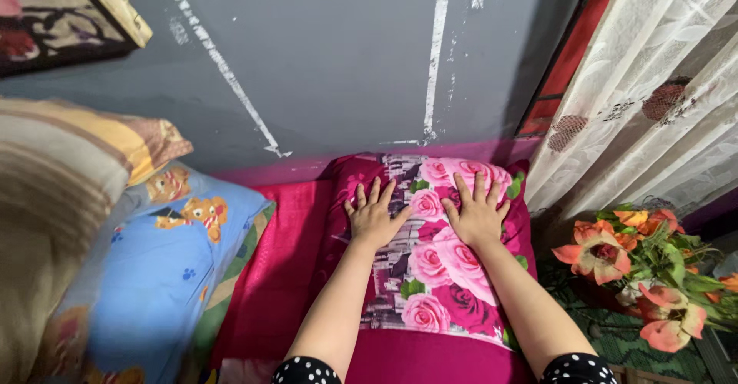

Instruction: The person places a pink floral pillowcase over a gray pillow on a bed, aligns the corners, and smooths the fabric to fit the pillow. The pillow is then placed on the bed.

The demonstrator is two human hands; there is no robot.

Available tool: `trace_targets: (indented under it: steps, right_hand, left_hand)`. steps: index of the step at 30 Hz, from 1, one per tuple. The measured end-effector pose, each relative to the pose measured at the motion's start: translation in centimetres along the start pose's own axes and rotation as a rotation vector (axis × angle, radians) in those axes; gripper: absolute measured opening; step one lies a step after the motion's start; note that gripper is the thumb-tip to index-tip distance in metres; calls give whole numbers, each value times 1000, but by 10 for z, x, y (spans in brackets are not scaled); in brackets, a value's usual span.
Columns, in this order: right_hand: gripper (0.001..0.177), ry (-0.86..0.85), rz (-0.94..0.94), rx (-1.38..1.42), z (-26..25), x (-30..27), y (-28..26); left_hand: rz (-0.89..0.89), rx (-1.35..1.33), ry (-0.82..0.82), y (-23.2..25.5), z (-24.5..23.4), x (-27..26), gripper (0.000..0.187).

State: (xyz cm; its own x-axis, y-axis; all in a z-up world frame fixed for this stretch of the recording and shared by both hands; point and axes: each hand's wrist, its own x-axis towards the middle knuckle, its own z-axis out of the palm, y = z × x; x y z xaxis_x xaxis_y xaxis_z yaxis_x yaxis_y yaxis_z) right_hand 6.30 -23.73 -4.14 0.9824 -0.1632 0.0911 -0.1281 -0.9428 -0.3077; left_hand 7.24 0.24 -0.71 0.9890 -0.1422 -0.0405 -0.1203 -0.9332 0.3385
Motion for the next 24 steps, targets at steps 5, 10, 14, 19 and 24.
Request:
trace_targets:
  steps: [5,10,14,19,24]
  right_hand:
    - [77,0,6,16,12,9,2]
    - [80,-70,-16,14,22,-1,17]
    - [84,-152,-184,64,27,-39,35]
    - [79,-221,-425,177,7,-156,42]
    - [89,-23,-516,67,-35,-259,22]
  left_hand:
    - [-6,11,-11,0,9,12,86]
    - [26,28,29,-3,11,-6,86]
    - [166,42,-4,5,-3,-47,85]
    - [520,90,-91,35,-16,-154,92]
    - [648,100,-110,29,-25,-247,77]
